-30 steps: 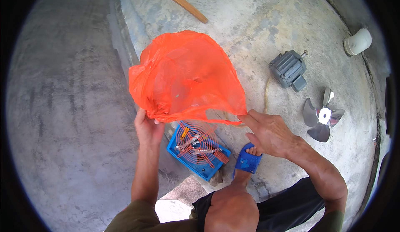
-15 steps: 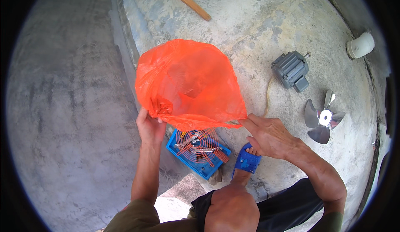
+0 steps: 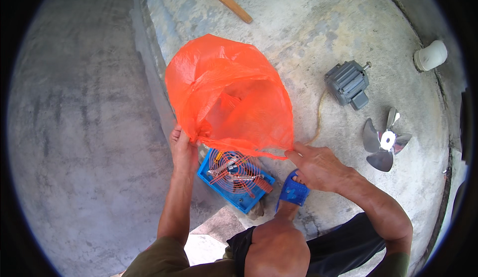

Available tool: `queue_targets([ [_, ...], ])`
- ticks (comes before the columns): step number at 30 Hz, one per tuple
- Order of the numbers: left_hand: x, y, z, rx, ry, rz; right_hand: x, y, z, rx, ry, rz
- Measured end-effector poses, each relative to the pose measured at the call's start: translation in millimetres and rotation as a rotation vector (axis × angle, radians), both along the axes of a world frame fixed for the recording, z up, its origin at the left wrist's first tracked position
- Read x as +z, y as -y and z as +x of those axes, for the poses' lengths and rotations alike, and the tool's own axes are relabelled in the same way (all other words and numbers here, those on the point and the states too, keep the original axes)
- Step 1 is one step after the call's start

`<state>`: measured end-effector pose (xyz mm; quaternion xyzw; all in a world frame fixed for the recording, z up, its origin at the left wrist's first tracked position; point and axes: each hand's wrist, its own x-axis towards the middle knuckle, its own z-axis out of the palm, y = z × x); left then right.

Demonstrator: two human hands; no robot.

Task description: The person unpacks a motor and fan blades from a plastic bag, then sits on the floor to assemble them. They attach the blades to the motor shaft and tighten the connection using a wrench.

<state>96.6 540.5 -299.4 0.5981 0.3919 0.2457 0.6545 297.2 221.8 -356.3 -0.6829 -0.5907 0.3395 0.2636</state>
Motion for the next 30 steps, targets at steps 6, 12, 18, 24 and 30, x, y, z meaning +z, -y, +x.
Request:
queue_targets([
  [6, -6.0, 46.8, 31.9, -0.245, -0.668, 1.167, -5.4, -0.8, -3.7, -0.027, -0.02, 0.123],
  [12, -26.9, 78.8, 42.3, -0.862, -0.467, 1.055, 6.9, -10.4, -2.8, -0.216, -0.085, 0.387],
  [18, -27.0, 134.5, 50.3, -0.901, -0.423, 0.508, 8.4, -14.3, 9.0, -0.509, -0.388, 0.116],
  [24, -9.5, 166.6, 82.9, -0.72, -0.142, 0.012, -1.6, 2.7, 25.7, -0.518, -0.347, 0.238],
  [30, 1.8, 161.7, 88.4, -0.745, -0.054, 0.356, -3.8, 5.4, 35.4, -0.562, -0.499, 0.303],
])
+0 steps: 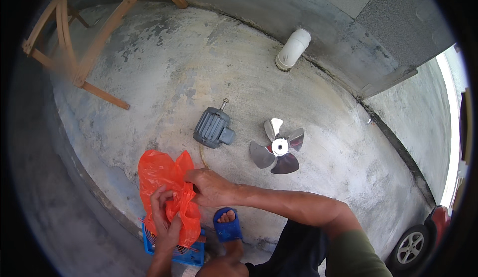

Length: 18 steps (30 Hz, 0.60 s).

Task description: The person unpacks a motor and fan blades from a plastic bag, then sits on the floor to assemble them. They attach the blades to the motor shaft and tighten the connection using a wrench.

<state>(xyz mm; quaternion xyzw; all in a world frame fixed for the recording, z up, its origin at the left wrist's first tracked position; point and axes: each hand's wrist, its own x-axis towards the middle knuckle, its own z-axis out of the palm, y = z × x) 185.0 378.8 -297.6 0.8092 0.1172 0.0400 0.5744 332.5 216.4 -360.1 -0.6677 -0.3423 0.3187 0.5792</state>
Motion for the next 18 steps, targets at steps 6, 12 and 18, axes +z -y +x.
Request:
queue_targets([
  [6, -2.8, 8.1, 20.6, -0.185, -0.199, 0.189, 58.7, 21.3, 45.8, -0.042, -0.476, 0.147],
  [12, -22.3, 58.2, 129.4, 0.061, 0.099, -0.23, 90.1, 128.4, 100.9, -0.242, -0.316, 0.377],
  [18, -46.7, 131.6, 238.9, -0.204, 0.233, -0.367, -55.8, 360.6, 118.2, -1.018, 0.084, -0.669],
])
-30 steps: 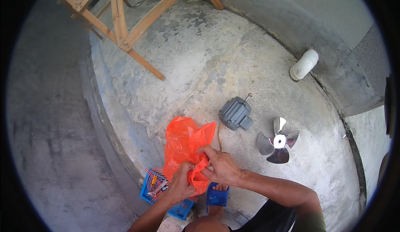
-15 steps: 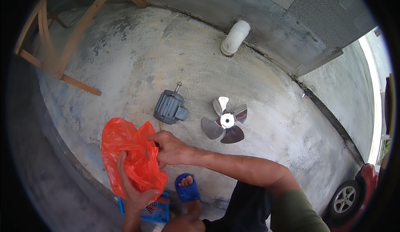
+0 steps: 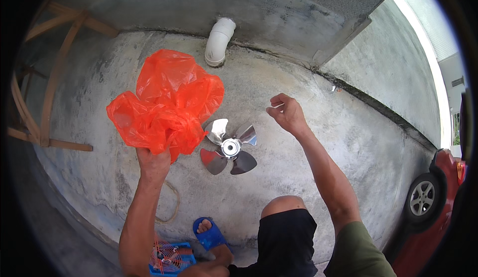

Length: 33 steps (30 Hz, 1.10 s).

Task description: The person unpacks a motor and fan blades from a plastic bag, then sits on the floor to assemble them. They attach the blades to the motor shaft and tighten the connection using a wrench.

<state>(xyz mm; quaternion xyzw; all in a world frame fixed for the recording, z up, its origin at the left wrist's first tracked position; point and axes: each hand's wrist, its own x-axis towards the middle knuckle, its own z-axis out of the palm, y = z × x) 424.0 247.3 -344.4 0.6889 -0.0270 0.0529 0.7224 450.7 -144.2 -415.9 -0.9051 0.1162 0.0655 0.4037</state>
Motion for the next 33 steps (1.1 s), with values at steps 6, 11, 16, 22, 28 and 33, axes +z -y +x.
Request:
queue_targets([
  [6, -33.8, 175.0, 92.4, -0.483, 0.094, 0.338, -157.4, 143.7, -67.1, -0.054, -0.423, -0.439],
  [11, -100.5, 230.3, 179.5, -0.479, 0.529, 1.146, -156.3, 127.7, -54.1, -0.086, -0.455, -0.321],
  [16, -117.4, 264.9, 273.2, -0.435, 0.494, 1.7, -150.7, 136.3, -45.6, -0.099, -0.487, -0.288],
  [22, -160.8, 277.1, 320.8, -0.693, 0.143, 2.158, -143.7, 137.0, -44.1, -0.126, -0.469, -0.255],
  [28, -194.9, 291.3, 337.8, -0.383, -0.233, 1.441, -137.6, 144.1, -46.5, -0.17, -0.483, -0.246],
  [33, -227.0, 223.7, 389.5, -0.012, -0.21, 1.093, -138.8, 110.3, -24.4, -0.104, -0.451, -0.157],
])
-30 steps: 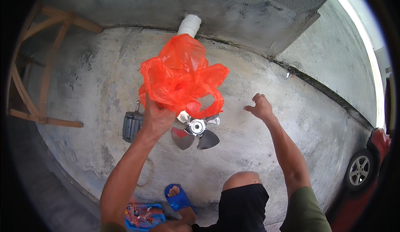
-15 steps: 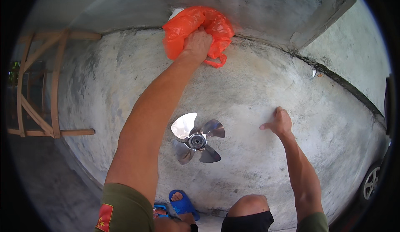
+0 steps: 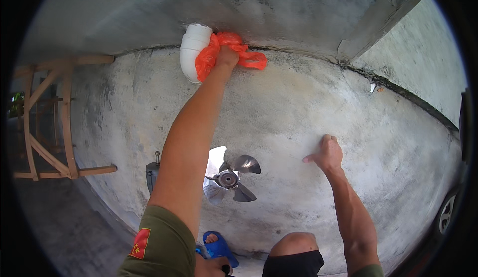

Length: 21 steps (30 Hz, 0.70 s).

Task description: The person unpacks a motor and fan blades from a plastic bag, then sits on the floor to assemble them. They attach the blades to the motor shaft and tighten the connection using a wrench.

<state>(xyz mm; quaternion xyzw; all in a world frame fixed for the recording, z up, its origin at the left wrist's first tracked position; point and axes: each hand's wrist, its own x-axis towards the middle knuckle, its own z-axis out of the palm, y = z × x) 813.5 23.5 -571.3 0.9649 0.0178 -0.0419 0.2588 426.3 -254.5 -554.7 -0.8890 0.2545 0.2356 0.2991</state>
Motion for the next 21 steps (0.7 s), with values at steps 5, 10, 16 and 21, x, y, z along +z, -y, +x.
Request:
queue_targets([
  [5, 76.7, 87.7, -82.3, -0.159, -0.323, -0.205, -3.5, 36.1, -24.5, -0.056, -0.047, -0.098],
  [10, 83.4, 52.0, -185.8, -0.376, 0.151, -0.046, -3.9, 28.3, -22.3, -0.031, -0.012, -0.074],
  [16, 148.1, 27.1, -203.8, -0.959, 0.333, 0.786, -7.7, 24.8, -20.1, -0.022, 0.024, -0.08],
  [21, 108.7, 1.0, -101.4, -1.04, 0.326, 1.329, -9.1, 26.6, -18.3, -0.027, -0.04, -0.097],
])
